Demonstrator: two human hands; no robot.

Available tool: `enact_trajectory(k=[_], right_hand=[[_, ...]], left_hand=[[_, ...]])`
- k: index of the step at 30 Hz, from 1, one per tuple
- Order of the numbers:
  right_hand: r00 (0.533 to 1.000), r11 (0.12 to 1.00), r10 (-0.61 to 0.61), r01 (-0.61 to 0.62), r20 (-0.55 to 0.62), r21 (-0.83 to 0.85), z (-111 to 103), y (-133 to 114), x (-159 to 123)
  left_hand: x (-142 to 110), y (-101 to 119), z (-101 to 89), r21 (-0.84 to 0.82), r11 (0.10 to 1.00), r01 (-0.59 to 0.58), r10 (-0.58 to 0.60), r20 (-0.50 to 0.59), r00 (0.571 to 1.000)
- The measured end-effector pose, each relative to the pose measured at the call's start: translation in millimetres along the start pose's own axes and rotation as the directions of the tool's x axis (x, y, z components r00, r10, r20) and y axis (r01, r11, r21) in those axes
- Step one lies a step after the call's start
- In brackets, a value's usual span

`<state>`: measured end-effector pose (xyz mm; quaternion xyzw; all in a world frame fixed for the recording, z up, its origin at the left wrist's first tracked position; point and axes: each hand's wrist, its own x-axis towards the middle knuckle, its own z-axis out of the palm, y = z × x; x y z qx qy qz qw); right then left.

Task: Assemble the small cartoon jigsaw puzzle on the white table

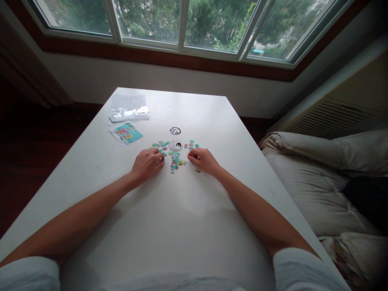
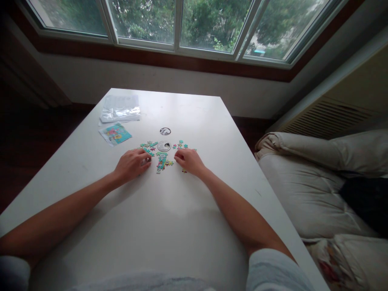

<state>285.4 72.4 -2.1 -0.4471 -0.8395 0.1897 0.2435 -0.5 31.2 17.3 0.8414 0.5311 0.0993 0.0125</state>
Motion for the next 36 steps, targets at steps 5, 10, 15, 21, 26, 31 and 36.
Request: enact_trajectory(k=[5,10,15,21,26,31,36], right_hand=[[1.000,1.000,-0.015,0.015,0.009,0.027,0.7,-3.7,-0.8],[0.999,0.997,-0.041,0.042,-0.011,0.064,4.3,-13.5,-1.9],[0.996,0.985,-0.085,0.087,-0.022,0.146,8.3,-28.4,-3.1],[0.995,0.953,-0.069,0.086,-0.068,0.291,12.1,-43.9,-5.5],[0.998,0.936,-0.032,0.048,-0.052,0.348,13.5,-52.3,-7.1],[1.000,0.919,0.004,0.006,-0.025,0.393,14.4,-50.3,-7.6],[0.999,0.922,0.047,-0.048,0.012,0.385,13.2,-38.8,-5.9]], left_hand=[[3.3,-3.1,1.1,-0.092,0.996,0.005,-0.006,-0.009,1.000],[3.0,2.5,2.4,-0.265,0.963,0.038,-0.048,-0.030,0.998],[1.9,8.7,3.1,-0.466,0.878,0.113,-0.140,-0.025,0.990],[-0.7,20.8,5.3,-0.626,0.776,0.073,-0.119,-0.031,0.992],[-2.9,31.4,3.0,-0.653,0.756,0.041,-0.050,0.005,0.999],[-3.5,31.1,1.0,-0.657,0.754,0.014,-0.014,0.005,1.000],[0.2,18.8,-2.3,-0.608,0.794,-0.006,-0.012,-0.026,1.000]])
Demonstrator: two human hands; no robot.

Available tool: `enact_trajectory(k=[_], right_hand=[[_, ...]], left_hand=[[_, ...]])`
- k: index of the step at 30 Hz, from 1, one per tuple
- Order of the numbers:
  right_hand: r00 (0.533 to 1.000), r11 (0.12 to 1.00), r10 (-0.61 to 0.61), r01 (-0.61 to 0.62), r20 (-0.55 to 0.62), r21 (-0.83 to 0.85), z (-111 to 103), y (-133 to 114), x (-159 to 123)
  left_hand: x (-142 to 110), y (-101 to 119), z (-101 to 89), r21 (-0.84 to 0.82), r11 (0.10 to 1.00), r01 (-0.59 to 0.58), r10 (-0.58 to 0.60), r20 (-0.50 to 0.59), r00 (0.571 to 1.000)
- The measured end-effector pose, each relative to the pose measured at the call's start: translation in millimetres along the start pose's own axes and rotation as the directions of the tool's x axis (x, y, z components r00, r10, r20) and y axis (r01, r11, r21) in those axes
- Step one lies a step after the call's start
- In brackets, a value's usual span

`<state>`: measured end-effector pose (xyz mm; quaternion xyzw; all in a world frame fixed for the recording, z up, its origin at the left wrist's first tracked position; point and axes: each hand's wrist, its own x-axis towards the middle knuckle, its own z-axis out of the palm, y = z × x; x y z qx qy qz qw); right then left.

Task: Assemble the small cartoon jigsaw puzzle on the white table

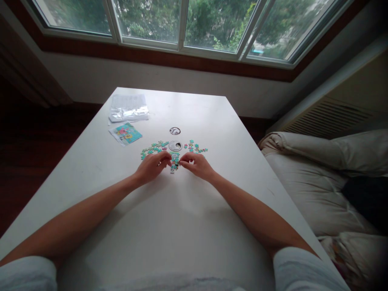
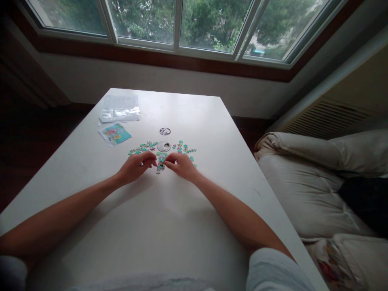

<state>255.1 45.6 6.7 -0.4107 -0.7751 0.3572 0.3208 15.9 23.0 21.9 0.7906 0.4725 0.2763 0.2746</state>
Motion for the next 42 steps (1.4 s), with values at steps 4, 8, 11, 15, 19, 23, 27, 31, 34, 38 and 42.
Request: enact_trajectory(k=[4,8,11,15,19,23,27,31,34,38,42], right_hand=[[0.999,0.998,0.047,-0.047,0.003,-0.035,-5.6,2.8,1.4],[0.998,0.997,0.063,-0.063,0.013,-0.036,-7.6,4.2,1.6],[0.996,0.996,0.081,-0.080,0.021,-0.041,-7.7,7.1,1.6],[0.994,0.994,0.103,-0.101,0.044,-0.048,-10.0,11.6,2.6],[0.984,0.984,0.161,-0.155,0.073,-0.083,-15.9,14.7,4.3],[0.970,0.983,0.162,-0.143,0.179,-0.112,-20.4,14.5,4.1],[0.947,0.981,0.168,-0.135,0.274,-0.136,-19.4,9.8,0.9],[0.932,0.980,0.152,-0.098,0.328,-0.175,-15.5,4.4,-2.9],[0.938,0.974,0.112,-0.039,0.327,-0.221,-13.2,1.3,-4.5],[0.941,0.963,0.091,0.001,0.327,-0.270,-16.9,-2.1,-3.3],[0.950,0.948,0.132,-0.038,0.282,-0.315,-37.2,-3.7,0.5]], left_hand=[[3.6,-6.8,-9.0,0.169,0.985,-0.038,0.034,0.025,0.999],[6.1,-12.7,-15.8,0.261,0.963,-0.060,0.047,0.057,0.997],[7.8,-17.2,-20.2,0.299,0.952,-0.061,0.040,0.076,0.996],[10.0,-24.2,-27.4,0.340,0.939,-0.050,0.026,0.076,0.997],[11.8,-29.2,-40.1,0.376,0.925,-0.050,0.006,0.116,0.993],[13.1,-30.5,-57.5,0.427,0.903,-0.042,-0.042,0.186,0.982],[12.1,-32.6,-75.0,0.474,0.871,-0.129,-0.039,0.329,0.944],[7.4,-28.7,-88.5,0.500,0.846,-0.186,-0.077,0.460,0.885],[4.2,-20.1,-91.8,0.528,0.833,-0.167,-0.139,0.492,0.859],[2.3,-15.2,-87.0,0.533,0.832,-0.154,-0.178,0.519,0.836],[0.6,-24.6,-79.8,0.514,0.841,-0.168,-0.146,0.514,0.845]])
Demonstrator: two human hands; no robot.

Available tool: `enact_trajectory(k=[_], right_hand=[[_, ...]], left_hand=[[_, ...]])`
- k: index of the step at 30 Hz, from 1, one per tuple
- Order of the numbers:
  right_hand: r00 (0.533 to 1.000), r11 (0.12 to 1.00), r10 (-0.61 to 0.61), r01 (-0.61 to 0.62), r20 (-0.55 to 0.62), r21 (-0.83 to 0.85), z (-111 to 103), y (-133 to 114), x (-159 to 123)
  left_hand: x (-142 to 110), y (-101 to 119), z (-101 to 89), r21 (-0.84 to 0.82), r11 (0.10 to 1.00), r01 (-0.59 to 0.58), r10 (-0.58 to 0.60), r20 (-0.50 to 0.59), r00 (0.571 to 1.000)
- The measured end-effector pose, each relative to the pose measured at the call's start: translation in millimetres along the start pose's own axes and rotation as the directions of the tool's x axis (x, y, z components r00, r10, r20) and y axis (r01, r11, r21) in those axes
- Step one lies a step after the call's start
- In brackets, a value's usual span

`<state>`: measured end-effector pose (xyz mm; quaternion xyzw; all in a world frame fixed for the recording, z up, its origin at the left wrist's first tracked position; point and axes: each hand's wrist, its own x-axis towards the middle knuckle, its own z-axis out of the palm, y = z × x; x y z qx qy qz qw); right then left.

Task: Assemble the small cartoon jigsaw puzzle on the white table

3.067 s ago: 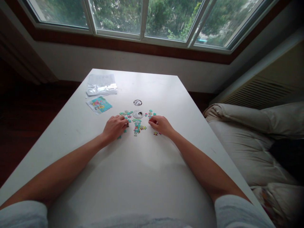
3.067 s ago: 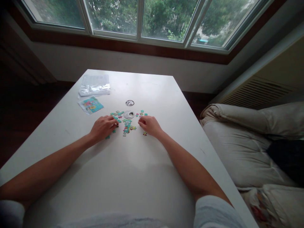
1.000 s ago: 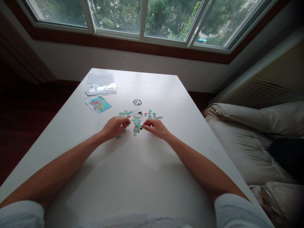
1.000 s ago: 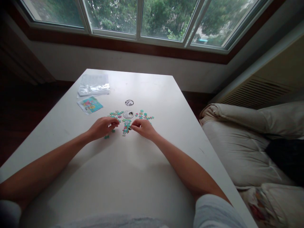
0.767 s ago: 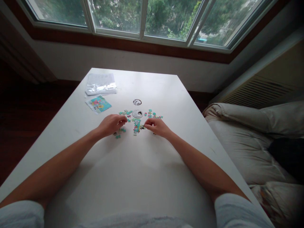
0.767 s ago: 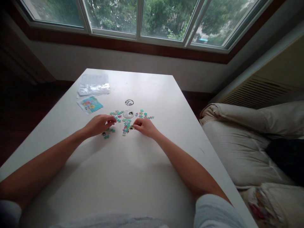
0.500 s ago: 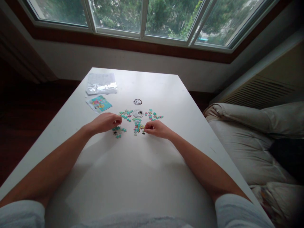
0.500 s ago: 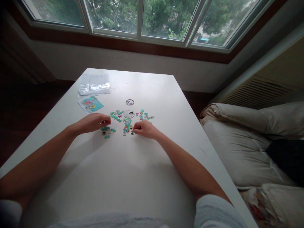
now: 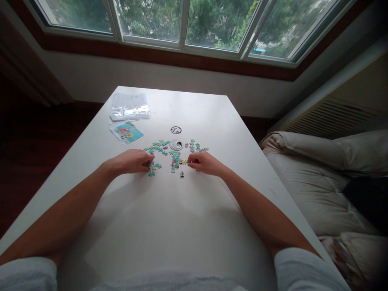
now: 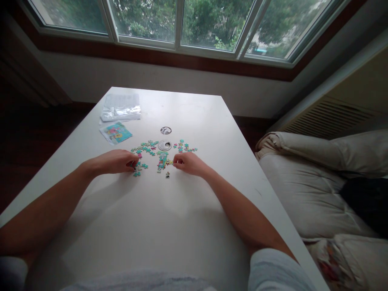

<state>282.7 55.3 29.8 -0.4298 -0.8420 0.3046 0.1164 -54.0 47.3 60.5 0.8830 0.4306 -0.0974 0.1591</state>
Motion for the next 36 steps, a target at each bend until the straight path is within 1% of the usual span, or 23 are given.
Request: enact_trajectory(k=[2,4,5,7,10,12,15,17,19,23,27,29,31,33,36], right_hand=[[0.997,0.999,0.047,-0.048,-0.054,-0.014,-13.8,6.3,-2.3],[0.988,0.991,0.099,-0.109,-0.122,-0.082,-26.9,14.9,-5.0],[0.984,0.982,0.124,-0.141,-0.131,-0.128,-32.7,19.8,-6.4],[0.980,0.958,0.165,-0.186,-0.112,-0.216,-41.9,29.4,-9.7],[0.977,0.932,0.211,-0.213,-0.040,-0.293,-49.4,39.3,-15.2],[0.979,0.941,0.199,-0.177,0.046,-0.287,-50.1,40.2,-18.5],[0.977,0.976,0.112,-0.073,0.182,-0.205,-45.1,34.2,-20.5],[0.970,0.988,0.053,-0.017,0.238,-0.150,-38.9,29.5,-19.4],[0.967,0.992,0.005,0.027,0.256,-0.122,-31.8,27.3,-17.1],[0.982,0.989,-0.061,0.083,0.179,-0.119,-17.7,29.8,-10.5],[0.996,0.983,-0.080,0.084,0.029,-0.161,-3.4,31.0,-3.5],[0.993,0.980,-0.104,0.092,-0.055,-0.179,3.2,29.7,-0.9],[0.985,0.976,-0.125,0.101,-0.115,-0.194,8.2,28.3,0.5],[0.980,0.973,-0.142,0.111,-0.143,-0.203,11.0,27.7,1.1],[0.974,0.970,-0.166,0.133,-0.153,-0.206,12.6,28.4,1.7]], left_hand=[[1.2,-3.6,5.4,0.000,1.000,-0.014,0.014,-0.013,1.000],[1.8,-6.2,9.3,0.006,1.000,-0.028,0.029,-0.019,0.999],[1.9,-6.9,10.6,0.011,0.999,-0.035,0.035,-0.023,0.999],[2.0,-6.6,11.9,0.026,0.999,-0.039,0.040,-0.036,0.999],[2.8,-2.4,12.2,0.062,0.998,-0.033,0.037,-0.066,0.997],[4.1,2.4,11.7,0.096,0.995,-0.016,0.024,-0.088,0.996],[7.3,11.0,10.6,0.144,0.990,0.007,0.013,-0.136,0.991],[10.1,16.9,10.1,0.154,0.988,-0.003,0.030,-0.175,0.984],[13.4,22.7,10.7,0.149,0.988,-0.048,0.080,-0.215,0.973],[19.9,34.2,17.9,0.137,0.971,-0.195,0.227,-0.290,0.930],[25.6,43.4,31.2,0.112,0.939,-0.326,0.344,-0.349,0.872],[28.1,45.7,37.4,0.108,0.928,-0.358,0.371,-0.364,0.854],[30.4,46.4,42.2,0.105,0.920,-0.378,0.389,-0.370,0.844],[32.3,46.1,45.3,0.099,0.911,-0.401,0.408,-0.368,0.836],[34.2,45.5,47.4,0.088,0.905,-0.416,0.417,-0.368,0.831]])
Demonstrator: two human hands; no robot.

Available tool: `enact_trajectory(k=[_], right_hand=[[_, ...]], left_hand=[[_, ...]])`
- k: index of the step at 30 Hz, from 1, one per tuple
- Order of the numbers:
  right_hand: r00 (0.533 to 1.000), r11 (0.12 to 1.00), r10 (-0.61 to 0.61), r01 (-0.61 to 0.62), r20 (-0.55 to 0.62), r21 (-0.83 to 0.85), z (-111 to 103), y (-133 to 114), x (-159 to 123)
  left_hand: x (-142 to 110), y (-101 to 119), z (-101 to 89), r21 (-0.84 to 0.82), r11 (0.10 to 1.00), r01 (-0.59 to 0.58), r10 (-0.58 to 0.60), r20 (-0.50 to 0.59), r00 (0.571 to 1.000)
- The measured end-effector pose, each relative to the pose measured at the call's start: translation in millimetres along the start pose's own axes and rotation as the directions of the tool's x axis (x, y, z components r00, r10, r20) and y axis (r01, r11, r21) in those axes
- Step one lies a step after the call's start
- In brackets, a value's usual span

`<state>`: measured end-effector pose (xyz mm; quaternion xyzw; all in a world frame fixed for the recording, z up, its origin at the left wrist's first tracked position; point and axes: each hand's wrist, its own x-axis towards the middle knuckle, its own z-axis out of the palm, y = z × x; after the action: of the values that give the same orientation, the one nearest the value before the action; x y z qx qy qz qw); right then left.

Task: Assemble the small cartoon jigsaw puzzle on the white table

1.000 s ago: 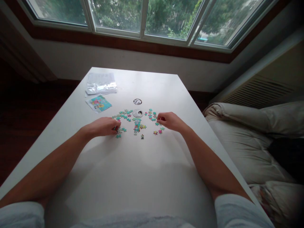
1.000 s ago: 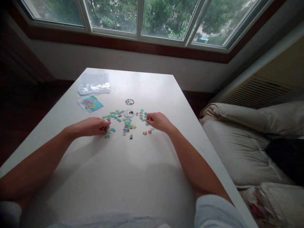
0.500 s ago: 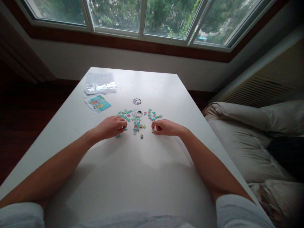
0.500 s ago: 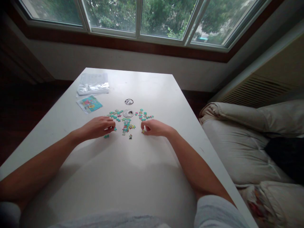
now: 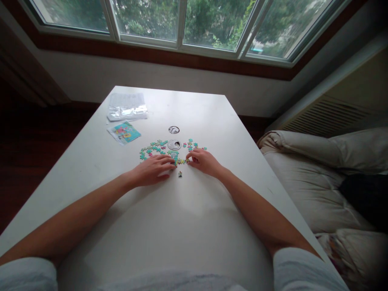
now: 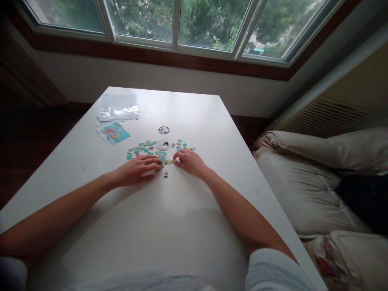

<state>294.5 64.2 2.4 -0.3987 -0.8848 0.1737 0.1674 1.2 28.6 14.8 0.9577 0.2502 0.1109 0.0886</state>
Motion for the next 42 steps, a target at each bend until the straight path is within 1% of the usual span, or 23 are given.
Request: enact_trajectory(k=[6,13,17,20,24,26,30,36,39,42], right_hand=[[0.999,1.000,0.021,-0.020,-0.034,0.023,4.5,3.1,2.2],[0.993,0.995,0.081,-0.076,-0.084,0.062,11.1,5.6,2.9],[0.992,0.996,0.065,-0.057,-0.112,0.076,10.3,0.6,2.9],[0.994,0.985,0.065,-0.049,-0.091,0.164,8.8,-4.8,3.0],[0.988,0.929,0.139,-0.104,-0.073,0.356,10.2,-12.5,3.2],[0.981,0.913,0.169,-0.121,-0.092,0.390,12.6,-16.9,3.5],[0.968,0.920,0.207,-0.143,-0.142,0.364,19.6,-24.5,4.3],[0.958,0.907,0.249,-0.180,-0.141,0.382,27.1,-26.0,3.0],[0.960,0.919,0.224,-0.151,-0.168,0.365,27.6,-25.3,3.1],[0.959,0.942,0.189,-0.117,-0.210,0.314,27.5,-25.9,4.1]], left_hand=[[0.8,0.3,4.5,-0.009,1.000,0.015,-0.015,-0.010,1.000],[0.8,-1.4,17.0,-0.008,0.999,0.036,-0.036,-0.068,0.997],[0.9,-1.1,17.8,-0.013,0.999,0.031,-0.032,-0.084,0.996],[0.6,0.3,17.9,-0.002,0.999,0.032,-0.032,-0.089,0.996],[-0.2,1.1,20.7,0.031,0.998,0.053,-0.050,-0.095,0.994],[-0.5,0.8,22.1,0.038,0.998,0.058,-0.054,-0.098,0.994],[-0.5,-0.3,23.5,0.021,0.998,0.056,-0.053,-0.109,0.993],[-0.4,-1.6,26.5,0.039,0.998,0.058,-0.053,-0.105,0.993],[-0.6,-1.4,27.1,0.051,0.997,0.063,-0.059,-0.092,0.994],[-0.5,-1.1,26.9,0.048,0.997,0.063,-0.058,-0.095,0.994]])
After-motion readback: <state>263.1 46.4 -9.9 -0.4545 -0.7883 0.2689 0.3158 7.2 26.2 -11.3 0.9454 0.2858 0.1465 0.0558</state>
